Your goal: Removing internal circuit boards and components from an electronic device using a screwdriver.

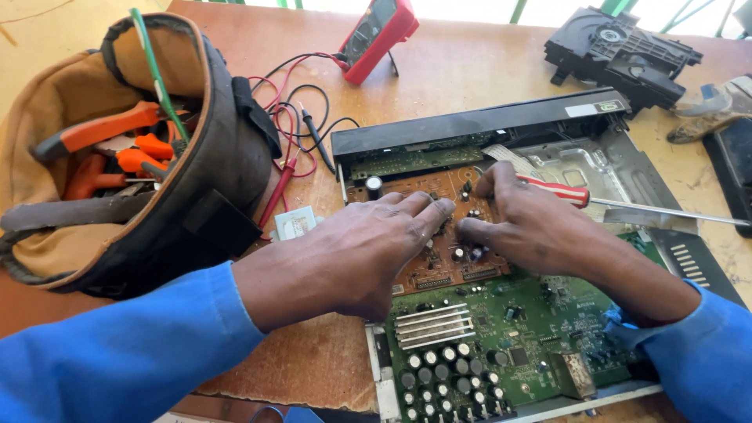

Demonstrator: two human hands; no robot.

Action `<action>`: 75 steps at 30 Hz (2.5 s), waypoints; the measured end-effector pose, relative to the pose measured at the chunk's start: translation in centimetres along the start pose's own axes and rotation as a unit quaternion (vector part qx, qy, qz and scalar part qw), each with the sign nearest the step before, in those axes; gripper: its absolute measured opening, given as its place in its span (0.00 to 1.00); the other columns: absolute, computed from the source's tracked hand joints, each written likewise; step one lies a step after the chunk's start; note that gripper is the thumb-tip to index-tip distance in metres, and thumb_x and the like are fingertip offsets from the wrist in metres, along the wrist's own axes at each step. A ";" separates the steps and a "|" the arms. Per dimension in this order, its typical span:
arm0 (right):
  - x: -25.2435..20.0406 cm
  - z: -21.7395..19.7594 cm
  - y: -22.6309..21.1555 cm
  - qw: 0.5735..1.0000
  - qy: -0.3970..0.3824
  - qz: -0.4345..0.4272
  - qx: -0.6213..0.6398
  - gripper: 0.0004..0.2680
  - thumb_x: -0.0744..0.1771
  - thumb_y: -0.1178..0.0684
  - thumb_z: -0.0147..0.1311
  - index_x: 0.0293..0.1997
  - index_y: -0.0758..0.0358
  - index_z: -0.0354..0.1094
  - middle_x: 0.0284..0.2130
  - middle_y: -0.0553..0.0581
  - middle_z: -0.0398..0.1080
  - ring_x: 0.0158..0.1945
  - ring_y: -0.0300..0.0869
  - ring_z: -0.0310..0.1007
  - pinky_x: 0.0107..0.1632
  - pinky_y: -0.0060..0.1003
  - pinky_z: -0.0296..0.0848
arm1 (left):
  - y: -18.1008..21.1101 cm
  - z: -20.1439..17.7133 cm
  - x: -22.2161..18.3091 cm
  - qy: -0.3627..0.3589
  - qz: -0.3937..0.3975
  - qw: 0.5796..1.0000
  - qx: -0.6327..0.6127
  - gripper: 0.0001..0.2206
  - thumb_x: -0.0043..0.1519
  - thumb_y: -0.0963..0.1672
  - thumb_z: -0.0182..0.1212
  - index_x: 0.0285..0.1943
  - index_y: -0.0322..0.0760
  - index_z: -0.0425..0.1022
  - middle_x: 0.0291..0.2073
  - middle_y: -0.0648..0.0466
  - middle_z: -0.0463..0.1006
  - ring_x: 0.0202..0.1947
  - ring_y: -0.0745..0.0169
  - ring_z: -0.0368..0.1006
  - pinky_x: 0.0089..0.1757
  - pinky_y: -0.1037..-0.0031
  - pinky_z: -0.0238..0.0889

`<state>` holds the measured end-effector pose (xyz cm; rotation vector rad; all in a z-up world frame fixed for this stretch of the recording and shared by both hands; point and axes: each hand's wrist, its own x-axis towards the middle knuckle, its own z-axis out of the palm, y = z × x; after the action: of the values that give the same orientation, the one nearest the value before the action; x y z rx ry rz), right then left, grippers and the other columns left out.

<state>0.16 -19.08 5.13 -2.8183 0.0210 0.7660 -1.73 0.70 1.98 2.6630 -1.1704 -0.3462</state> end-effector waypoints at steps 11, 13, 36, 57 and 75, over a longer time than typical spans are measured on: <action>-0.4 0.1 -0.1 0.999 -0.032 -0.009 0.020 0.15 0.69 0.38 0.41 0.54 0.53 0.50 0.26 0.62 0.73 0.30 0.50 0.63 0.38 0.44 0.60 | -0.5 0.9 -0.1 0.033 0.024 0.999 -0.019 0.57 0.31 0.41 0.76 0.76 0.27 0.50 0.61 0.42 0.66 0.58 0.39 0.66 0.55 0.60 0.63; -0.3 0.1 -0.1 0.999 -0.027 -0.013 0.012 0.15 0.68 0.38 0.42 0.53 0.53 0.49 0.24 0.60 0.70 0.29 0.49 0.61 0.37 0.43 0.58 | -0.6 1.0 -0.1 0.033 0.012 0.999 -0.032 0.56 0.32 0.41 0.75 0.77 0.29 0.50 0.62 0.42 0.65 0.59 0.37 0.66 0.54 0.58 0.64; 2.1 1.0 2.2 0.997 -0.015 -0.075 0.009 0.20 0.68 0.35 0.49 0.59 0.57 0.54 0.46 0.75 0.74 0.60 0.68 0.71 0.61 0.64 0.67 | 2.6 -0.3 1.6 -0.041 -0.037 0.998 0.039 0.43 0.44 0.28 0.58 0.75 0.25 0.54 0.65 0.28 0.63 0.59 0.26 0.68 0.41 0.50 0.77; -0.5 0.0 0.6 0.995 -0.060 -0.077 -0.020 0.16 0.71 0.40 0.36 0.63 0.55 0.45 0.40 0.71 0.75 0.49 0.65 0.78 0.56 0.59 0.70 | 2.2 -3.1 0.6 -0.057 -0.021 0.997 -0.046 0.53 0.32 0.27 0.63 0.77 0.23 0.50 0.59 0.34 0.69 0.55 0.34 0.70 0.45 0.60 0.73; -0.1 -0.5 0.5 0.997 -0.062 -0.035 0.011 0.15 0.71 0.36 0.37 0.56 0.53 0.48 0.35 0.68 0.78 0.35 0.54 0.72 0.40 0.50 0.64 | -2.1 -0.1 1.6 -0.004 0.105 0.994 -0.009 0.66 0.21 0.47 0.86 0.74 0.24 0.50 0.59 0.39 0.66 0.59 0.38 0.63 0.59 0.62 0.57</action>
<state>0.30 -19.63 5.47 -2.7297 -0.0889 0.9153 0.80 0.95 1.23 2.4953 -1.4261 -0.3301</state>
